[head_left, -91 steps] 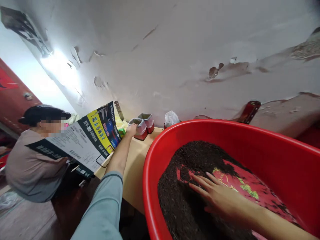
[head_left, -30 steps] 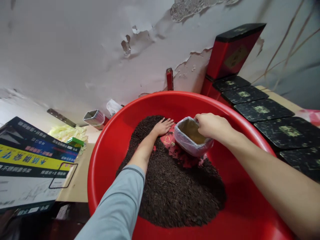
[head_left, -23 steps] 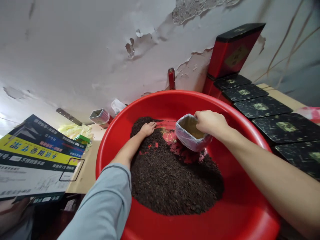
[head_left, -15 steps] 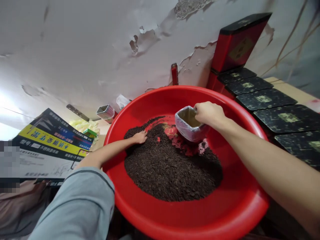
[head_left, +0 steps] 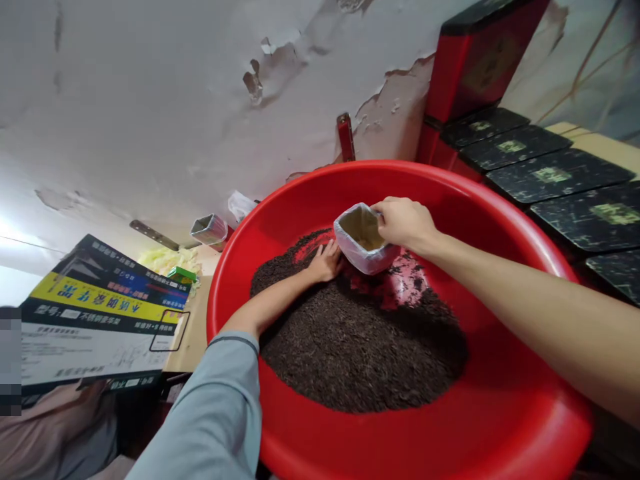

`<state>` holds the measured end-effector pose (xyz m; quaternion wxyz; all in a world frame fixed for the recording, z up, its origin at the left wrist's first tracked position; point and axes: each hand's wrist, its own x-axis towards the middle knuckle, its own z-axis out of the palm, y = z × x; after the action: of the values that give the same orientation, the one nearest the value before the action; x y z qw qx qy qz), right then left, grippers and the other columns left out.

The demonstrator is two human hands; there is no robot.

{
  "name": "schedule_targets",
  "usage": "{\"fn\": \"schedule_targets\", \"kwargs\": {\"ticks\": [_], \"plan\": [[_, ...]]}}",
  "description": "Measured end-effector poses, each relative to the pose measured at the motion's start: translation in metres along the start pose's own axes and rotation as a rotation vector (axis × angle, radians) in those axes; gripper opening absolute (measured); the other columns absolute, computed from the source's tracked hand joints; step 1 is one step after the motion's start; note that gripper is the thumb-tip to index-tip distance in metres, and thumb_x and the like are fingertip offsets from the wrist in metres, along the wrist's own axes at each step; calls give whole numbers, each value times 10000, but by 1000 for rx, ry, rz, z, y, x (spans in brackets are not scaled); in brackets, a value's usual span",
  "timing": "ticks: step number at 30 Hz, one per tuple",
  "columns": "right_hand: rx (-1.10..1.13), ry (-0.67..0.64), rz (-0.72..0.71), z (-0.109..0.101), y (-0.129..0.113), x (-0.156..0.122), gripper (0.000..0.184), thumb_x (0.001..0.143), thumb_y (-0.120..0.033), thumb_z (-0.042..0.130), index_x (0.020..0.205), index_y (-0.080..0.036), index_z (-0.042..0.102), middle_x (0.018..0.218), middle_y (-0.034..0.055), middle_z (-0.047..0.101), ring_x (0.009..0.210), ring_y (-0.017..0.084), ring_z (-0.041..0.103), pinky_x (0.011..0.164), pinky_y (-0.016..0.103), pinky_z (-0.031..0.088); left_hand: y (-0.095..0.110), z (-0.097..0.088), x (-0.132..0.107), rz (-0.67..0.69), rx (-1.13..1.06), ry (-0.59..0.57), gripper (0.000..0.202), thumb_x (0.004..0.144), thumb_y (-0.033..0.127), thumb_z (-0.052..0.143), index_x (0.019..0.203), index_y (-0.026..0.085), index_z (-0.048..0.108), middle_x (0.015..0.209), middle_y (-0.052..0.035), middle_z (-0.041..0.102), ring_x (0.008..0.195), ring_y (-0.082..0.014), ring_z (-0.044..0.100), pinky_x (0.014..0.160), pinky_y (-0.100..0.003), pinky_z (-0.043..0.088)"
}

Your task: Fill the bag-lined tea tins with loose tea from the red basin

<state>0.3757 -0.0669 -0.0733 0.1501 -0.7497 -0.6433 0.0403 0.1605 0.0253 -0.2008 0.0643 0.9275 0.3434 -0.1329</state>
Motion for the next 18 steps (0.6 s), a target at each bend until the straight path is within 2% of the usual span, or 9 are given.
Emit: {"fn": "schedule_targets", "kwargs": {"ticks": [3,6,8,10,12,14,16,18], "plan": [[32,19,-20,6,2,1,386,838,-194,554,1159,-230,767,1125,101,727,939,271,694,773,367,528,12,15,-1,-33,26,44,611,1063,358,244,1598,65,283,1701,-174,203,1594,-310,89,1279,-552,131],[104,48,-83,16,5,2,371,844,-198,563,1145,-239,777,1108,96,738,966,284,699,792,382,537,0,14,-20,-139,7,28,658,1068,401,202,1616,38,223,1710,-177,145,1594,-282,95,1292,-460,138],[204,74,-187,26,5,2,355,861,-213,567,1144,-243,779,1087,84,754,969,269,706,829,381,543,-15,7,-42,-255,18,-73,716,1065,451,198,1623,3,172,1707,-204,75,1593,-295,73,1289,-432,144],[333,85,-298,36,1,2,326,888,-244,565,1131,-241,783,1059,72,772,950,244,716,864,374,551,-29,-2,-66,-312,50,-227,725,1060,453,226,1621,-4,183,1696,-226,83,1587,-321,100,1280,-455,170],[429,74,-361,42,-5,2,298,908,-288,572,1106,-230,787,1031,71,784,923,235,727,879,375,563,-40,-16,-88,-305,28,-331,682,1042,435,340,1598,41,317,1670,-219,224,1558,-340,238,1252,-470,252],[455,110,-402,41,-13,0,303,918,-323,587,1131,-215,772,1040,89,779,940,251,729,898,403,574,-50,-34,-104,-267,-24,-407,590,1010,422,452,1519,126,501,1585,-166,438,1467,-324,436,1196,-422,361],[427,253,-473,35,-22,-6,365,921,-348,610,1234,-197,720,1154,132,743,1064,291,697,972,465,555,-61,-54,-115,-215,-80,-449,494,988,416,511,1438,237,607,1489,-67,577,1372,-263,555,1150,-334,409],[401,412,-610,30,-37,-21,432,924,-347,629,1332,-205,648,1286,163,673,1210,318,622,1050,522,508,-72,-75,-122,-170,-119,-422,456,976,400,535,1416,312,621,1449,9,615,1326,-205,593,1124,-265,412]]}}
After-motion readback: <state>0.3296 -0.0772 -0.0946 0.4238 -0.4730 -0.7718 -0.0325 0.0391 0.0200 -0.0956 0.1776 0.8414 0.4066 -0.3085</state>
